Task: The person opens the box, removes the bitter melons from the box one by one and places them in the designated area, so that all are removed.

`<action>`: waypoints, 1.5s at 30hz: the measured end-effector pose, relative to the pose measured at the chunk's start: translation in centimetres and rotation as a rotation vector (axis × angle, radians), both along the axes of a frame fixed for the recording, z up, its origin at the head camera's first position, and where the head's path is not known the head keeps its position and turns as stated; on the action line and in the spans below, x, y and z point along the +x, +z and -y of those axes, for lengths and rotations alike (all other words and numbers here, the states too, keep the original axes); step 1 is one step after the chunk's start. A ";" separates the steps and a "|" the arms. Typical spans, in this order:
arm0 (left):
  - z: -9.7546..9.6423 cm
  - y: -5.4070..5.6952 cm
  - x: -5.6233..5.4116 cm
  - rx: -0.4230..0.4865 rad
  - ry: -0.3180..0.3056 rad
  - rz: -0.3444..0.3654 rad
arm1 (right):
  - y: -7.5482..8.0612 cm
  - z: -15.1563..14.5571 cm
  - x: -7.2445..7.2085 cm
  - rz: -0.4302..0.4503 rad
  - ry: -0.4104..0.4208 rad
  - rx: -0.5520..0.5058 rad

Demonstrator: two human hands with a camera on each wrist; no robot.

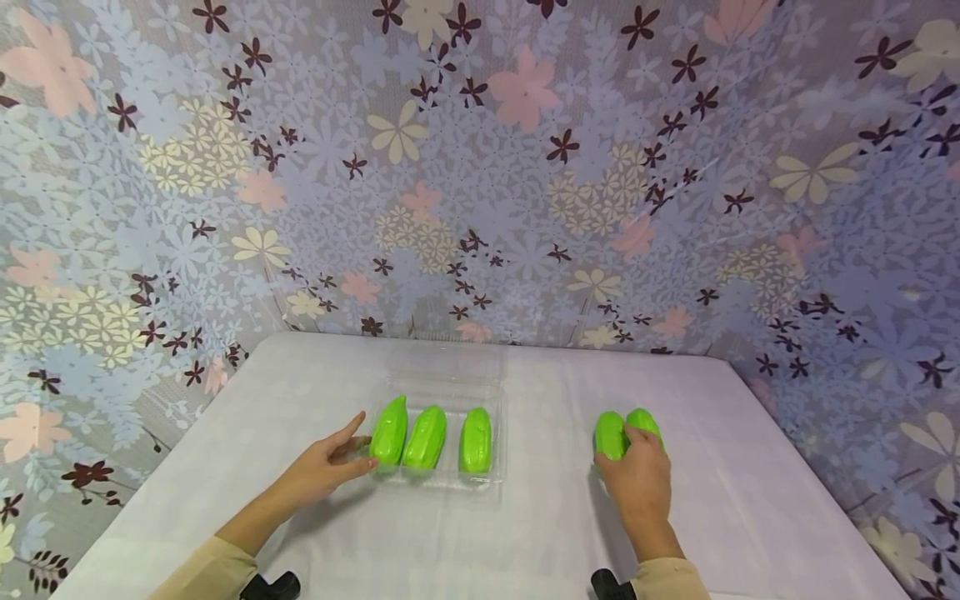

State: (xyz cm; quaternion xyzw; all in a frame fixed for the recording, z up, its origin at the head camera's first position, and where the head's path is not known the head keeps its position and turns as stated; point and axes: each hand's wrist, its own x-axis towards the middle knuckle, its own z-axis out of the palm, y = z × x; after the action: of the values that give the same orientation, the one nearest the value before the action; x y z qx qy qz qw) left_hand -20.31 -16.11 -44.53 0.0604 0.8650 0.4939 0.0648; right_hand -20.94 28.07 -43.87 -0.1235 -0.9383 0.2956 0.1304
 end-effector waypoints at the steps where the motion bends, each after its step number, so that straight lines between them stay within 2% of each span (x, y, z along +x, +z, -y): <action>1: 0.0 0.0 0.0 -0.003 0.001 -0.001 | 0.0 0.0 0.1 -0.006 -0.007 0.012; 7: 0.1 0.0 0.0 -0.005 0.004 -0.003 | 0.4 0.5 0.5 -0.081 -0.037 0.071; 13: 0.2 0.1 -0.1 0.007 0.002 -0.001 | 2.3 2.1 0.9 -0.162 0.027 0.081; 20: 0.2 0.0 -0.1 0.001 0.009 0.004 | 3.6 3.5 0.9 -0.167 0.106 -0.035; 31: 0.3 0.0 -0.1 0.000 0.009 -0.002 | 3.3 5.3 0.8 -0.142 0.171 -0.148; 37: 0.2 0.0 -0.1 -0.002 0.009 0.004 | 3.2 6.5 0.8 -0.112 0.208 -0.245; 45: 0.0 -0.3 -0.2 0.006 0.004 0.009 | 2.9 8.1 0.7 -0.118 0.237 -0.345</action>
State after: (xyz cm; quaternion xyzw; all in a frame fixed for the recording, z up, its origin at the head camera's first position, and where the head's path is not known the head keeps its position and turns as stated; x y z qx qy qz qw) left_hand -20.53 -16.13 -44.79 0.0565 0.8634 0.4968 0.0674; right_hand -20.23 19.95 -40.97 -0.0153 -0.8724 0.4719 0.1261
